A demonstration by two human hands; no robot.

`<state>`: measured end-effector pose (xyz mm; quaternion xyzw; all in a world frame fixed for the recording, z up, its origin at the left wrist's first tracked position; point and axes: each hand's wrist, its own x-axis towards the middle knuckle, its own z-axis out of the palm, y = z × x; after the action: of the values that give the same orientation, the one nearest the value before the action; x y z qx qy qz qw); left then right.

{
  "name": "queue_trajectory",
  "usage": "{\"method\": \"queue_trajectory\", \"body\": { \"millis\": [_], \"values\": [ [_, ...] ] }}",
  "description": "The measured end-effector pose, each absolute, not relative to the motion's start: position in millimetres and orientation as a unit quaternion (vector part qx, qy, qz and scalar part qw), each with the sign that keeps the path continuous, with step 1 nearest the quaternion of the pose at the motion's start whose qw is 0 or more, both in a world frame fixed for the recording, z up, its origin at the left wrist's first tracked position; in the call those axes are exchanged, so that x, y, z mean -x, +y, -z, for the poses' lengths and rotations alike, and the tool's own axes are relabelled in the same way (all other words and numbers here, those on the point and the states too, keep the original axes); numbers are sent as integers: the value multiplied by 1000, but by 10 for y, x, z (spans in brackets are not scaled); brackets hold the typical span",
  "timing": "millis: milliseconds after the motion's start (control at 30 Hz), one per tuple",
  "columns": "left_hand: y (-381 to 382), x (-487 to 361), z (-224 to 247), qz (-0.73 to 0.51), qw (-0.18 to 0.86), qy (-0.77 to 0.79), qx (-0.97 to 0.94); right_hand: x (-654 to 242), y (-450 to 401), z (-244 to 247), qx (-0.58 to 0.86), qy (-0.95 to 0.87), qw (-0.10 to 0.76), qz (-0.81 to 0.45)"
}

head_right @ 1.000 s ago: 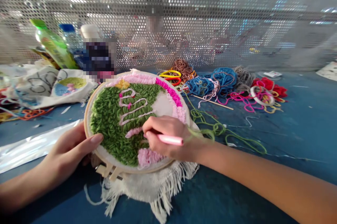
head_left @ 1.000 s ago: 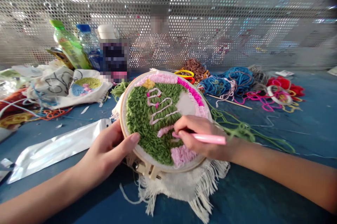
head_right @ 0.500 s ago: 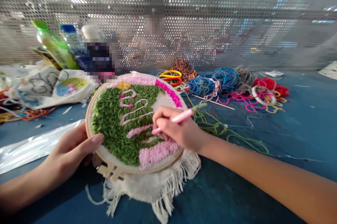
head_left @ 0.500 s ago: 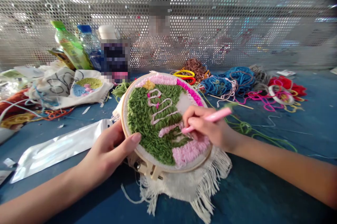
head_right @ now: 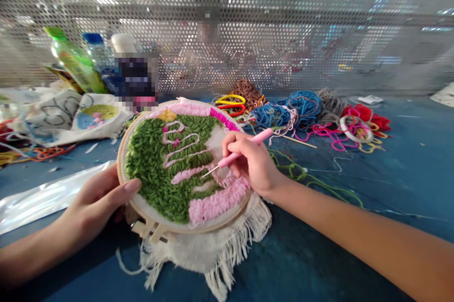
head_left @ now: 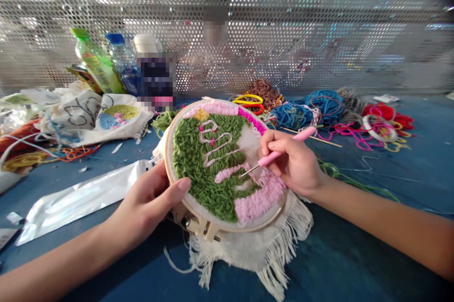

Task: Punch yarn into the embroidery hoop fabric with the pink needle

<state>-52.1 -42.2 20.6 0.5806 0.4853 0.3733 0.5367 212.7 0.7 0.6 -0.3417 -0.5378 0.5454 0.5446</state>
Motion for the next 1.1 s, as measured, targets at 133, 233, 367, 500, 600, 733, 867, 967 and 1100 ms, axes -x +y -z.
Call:
{"method": "queue_trajectory", "body": {
  "millis": [133,233,367,500,600,733,867,967,1100],
  "values": [
    [-431,517,-208,-378,543,479,-577,-2131,7,7,343,-547,541,-539],
    [-434,521,-197,-383,542,477,-576,-2137,-37,20,349,-590,514,-516],
    [-432,546,-157,-384,540,470,-583,-2115,-172,5,331,-755,406,-393],
    [-423,568,-127,-382,539,449,-602,-2109,-200,4,319,-797,362,-364],
    [-420,565,-138,-383,531,463,-597,-2136,-113,36,327,-671,462,-479],
    [-428,550,-165,-381,529,473,-593,-2156,-39,62,342,-577,558,-489],
    [-462,520,-176,-390,535,459,-593,-2108,-132,31,356,-676,480,-431],
    [-487,495,-174,-406,529,441,-600,-2071,-214,10,306,-810,397,-303],
    [-482,502,-161,-406,539,438,-594,-2098,-204,29,324,-765,427,-358]
  ]
}}
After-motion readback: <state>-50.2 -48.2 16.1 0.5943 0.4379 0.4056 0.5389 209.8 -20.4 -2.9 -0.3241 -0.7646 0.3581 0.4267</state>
